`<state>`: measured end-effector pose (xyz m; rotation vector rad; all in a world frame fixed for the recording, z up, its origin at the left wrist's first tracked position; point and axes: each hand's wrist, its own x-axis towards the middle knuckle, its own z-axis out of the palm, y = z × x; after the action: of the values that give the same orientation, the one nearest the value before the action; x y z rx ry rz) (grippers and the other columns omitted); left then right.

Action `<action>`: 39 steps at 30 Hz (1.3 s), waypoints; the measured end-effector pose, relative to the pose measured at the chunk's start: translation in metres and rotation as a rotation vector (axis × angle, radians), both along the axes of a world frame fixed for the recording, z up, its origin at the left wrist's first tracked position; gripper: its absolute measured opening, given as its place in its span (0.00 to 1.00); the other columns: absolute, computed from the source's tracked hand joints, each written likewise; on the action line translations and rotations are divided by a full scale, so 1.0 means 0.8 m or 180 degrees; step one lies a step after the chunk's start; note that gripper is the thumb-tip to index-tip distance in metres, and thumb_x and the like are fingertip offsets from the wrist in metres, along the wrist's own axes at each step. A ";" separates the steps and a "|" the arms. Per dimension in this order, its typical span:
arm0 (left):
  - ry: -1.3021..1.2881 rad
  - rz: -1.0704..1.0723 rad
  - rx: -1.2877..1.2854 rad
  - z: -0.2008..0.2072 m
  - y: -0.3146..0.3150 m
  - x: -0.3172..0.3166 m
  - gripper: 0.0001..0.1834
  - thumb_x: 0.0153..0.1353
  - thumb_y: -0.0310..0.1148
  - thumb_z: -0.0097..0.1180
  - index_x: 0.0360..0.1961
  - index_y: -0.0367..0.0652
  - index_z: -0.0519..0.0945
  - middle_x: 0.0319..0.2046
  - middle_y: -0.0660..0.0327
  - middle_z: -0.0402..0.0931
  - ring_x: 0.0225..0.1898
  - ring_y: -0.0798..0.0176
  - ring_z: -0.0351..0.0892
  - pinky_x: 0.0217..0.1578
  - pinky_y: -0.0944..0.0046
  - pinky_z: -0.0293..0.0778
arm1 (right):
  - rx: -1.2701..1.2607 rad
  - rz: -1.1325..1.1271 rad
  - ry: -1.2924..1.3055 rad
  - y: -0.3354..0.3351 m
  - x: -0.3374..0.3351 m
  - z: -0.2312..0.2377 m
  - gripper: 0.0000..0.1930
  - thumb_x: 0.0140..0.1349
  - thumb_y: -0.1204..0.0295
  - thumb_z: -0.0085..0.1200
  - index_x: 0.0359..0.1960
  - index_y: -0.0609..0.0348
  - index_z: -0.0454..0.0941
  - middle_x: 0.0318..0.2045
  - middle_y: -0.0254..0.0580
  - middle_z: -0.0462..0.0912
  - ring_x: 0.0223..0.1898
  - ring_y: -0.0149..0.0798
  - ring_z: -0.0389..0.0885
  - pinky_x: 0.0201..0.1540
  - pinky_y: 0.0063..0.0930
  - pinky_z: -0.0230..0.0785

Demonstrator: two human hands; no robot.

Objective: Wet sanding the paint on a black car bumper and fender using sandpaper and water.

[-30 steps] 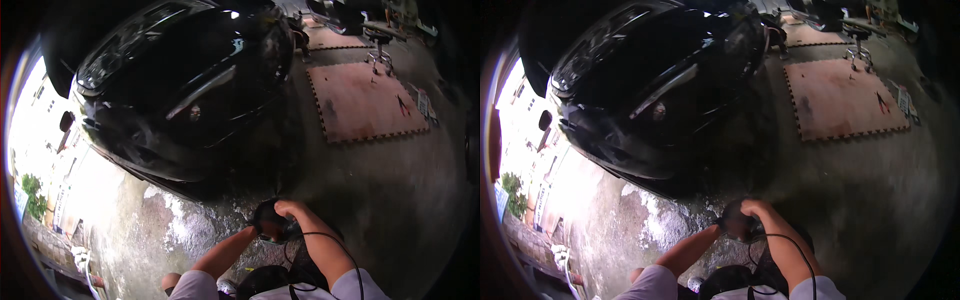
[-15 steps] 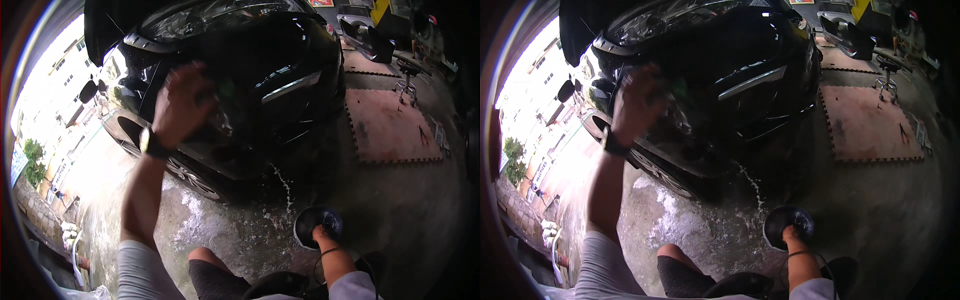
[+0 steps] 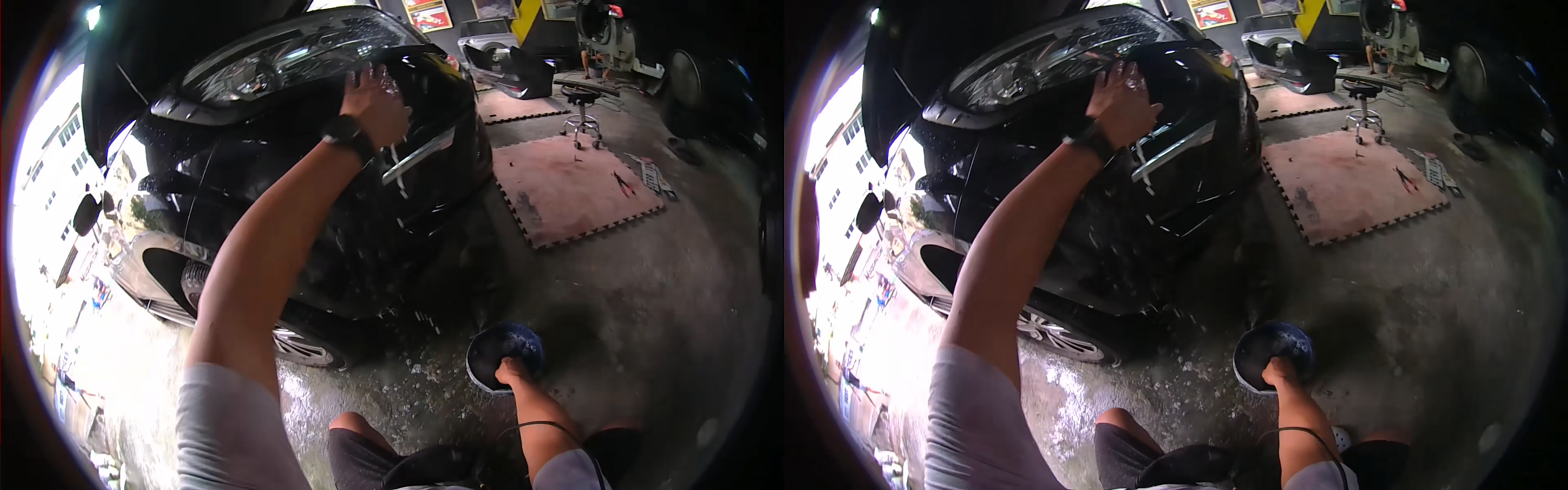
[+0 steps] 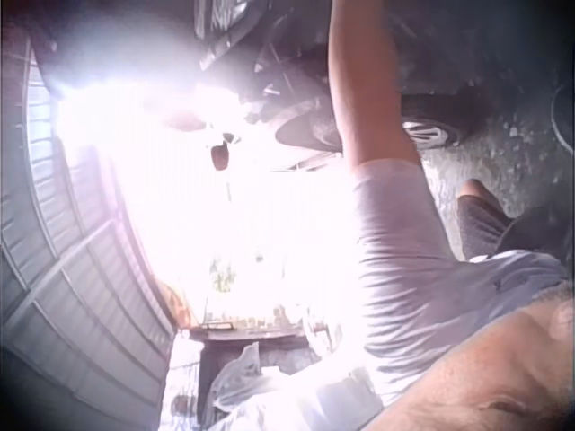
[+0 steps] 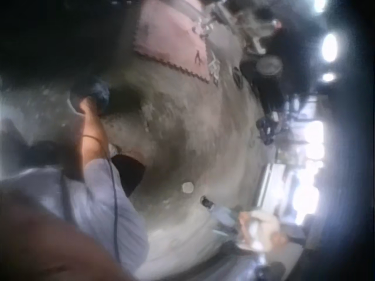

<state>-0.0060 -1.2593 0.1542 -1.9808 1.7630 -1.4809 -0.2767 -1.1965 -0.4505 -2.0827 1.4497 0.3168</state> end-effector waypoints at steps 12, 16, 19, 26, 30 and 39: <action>-0.0467 -0.0455 0.0756 -0.013 -0.087 -0.007 0.28 0.57 0.36 0.54 0.59 0.39 0.74 0.62 0.50 0.72 0.64 0.47 0.70 0.61 0.46 0.69 | -0.0071 0.0178 -0.0408 0.012 0.001 -0.013 0.17 0.59 0.73 0.49 0.47 0.58 0.85 0.51 0.55 0.83 0.54 0.54 0.82 0.56 0.43 0.76; 0.0476 -0.0784 0.0620 -0.103 0.043 -0.044 0.14 0.45 0.27 0.59 0.37 0.42 0.81 0.34 0.50 0.81 0.36 0.47 0.84 0.36 0.50 0.80 | 0.0559 0.0908 0.0147 -0.004 -0.003 0.010 0.19 0.57 0.71 0.50 0.50 0.59 0.84 0.52 0.51 0.83 0.56 0.53 0.81 0.58 0.44 0.74; 0.1889 -0.0765 0.2016 -0.211 0.105 -0.090 0.18 0.46 0.29 0.58 0.42 0.46 0.85 0.31 0.49 0.83 0.34 0.46 0.85 0.37 0.48 0.80 | 0.0094 0.0641 0.0186 -0.038 -0.021 -0.005 0.18 0.56 0.70 0.52 0.47 0.60 0.85 0.49 0.56 0.83 0.51 0.56 0.83 0.54 0.46 0.75; 0.2927 -0.0690 0.3163 -0.547 0.134 -0.155 0.19 0.52 0.33 0.55 0.47 0.46 0.84 0.42 0.47 0.84 0.47 0.43 0.83 0.49 0.47 0.79 | -0.0617 0.0082 -0.0420 -0.015 -0.016 -0.003 0.18 0.64 0.65 0.45 0.50 0.57 0.82 0.51 0.56 0.82 0.55 0.55 0.80 0.59 0.46 0.71; 0.3243 -0.0728 0.3087 -0.502 0.165 -0.145 0.21 0.55 0.38 0.56 0.51 0.47 0.82 0.47 0.49 0.82 0.49 0.44 0.82 0.47 0.46 0.79 | 0.0331 0.0756 -0.0288 -0.030 -0.016 0.039 0.17 0.65 0.63 0.44 0.45 0.56 0.84 0.50 0.54 0.83 0.53 0.55 0.81 0.57 0.47 0.72; 0.1490 -0.2106 -0.1194 -0.072 0.309 0.052 0.11 0.52 0.23 0.62 0.38 0.41 0.85 0.40 0.55 0.84 0.43 0.49 0.82 0.44 0.55 0.80 | -0.2988 0.0248 -0.2580 -0.107 0.110 0.454 0.20 0.66 0.71 0.45 0.59 0.58 0.73 0.54 0.61 0.79 0.54 0.64 0.76 0.56 0.53 0.69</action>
<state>0.0357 -1.0120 0.0968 -2.1642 2.7166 -1.7158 -0.1887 -1.2820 -0.0870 -2.4507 1.0558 -1.2698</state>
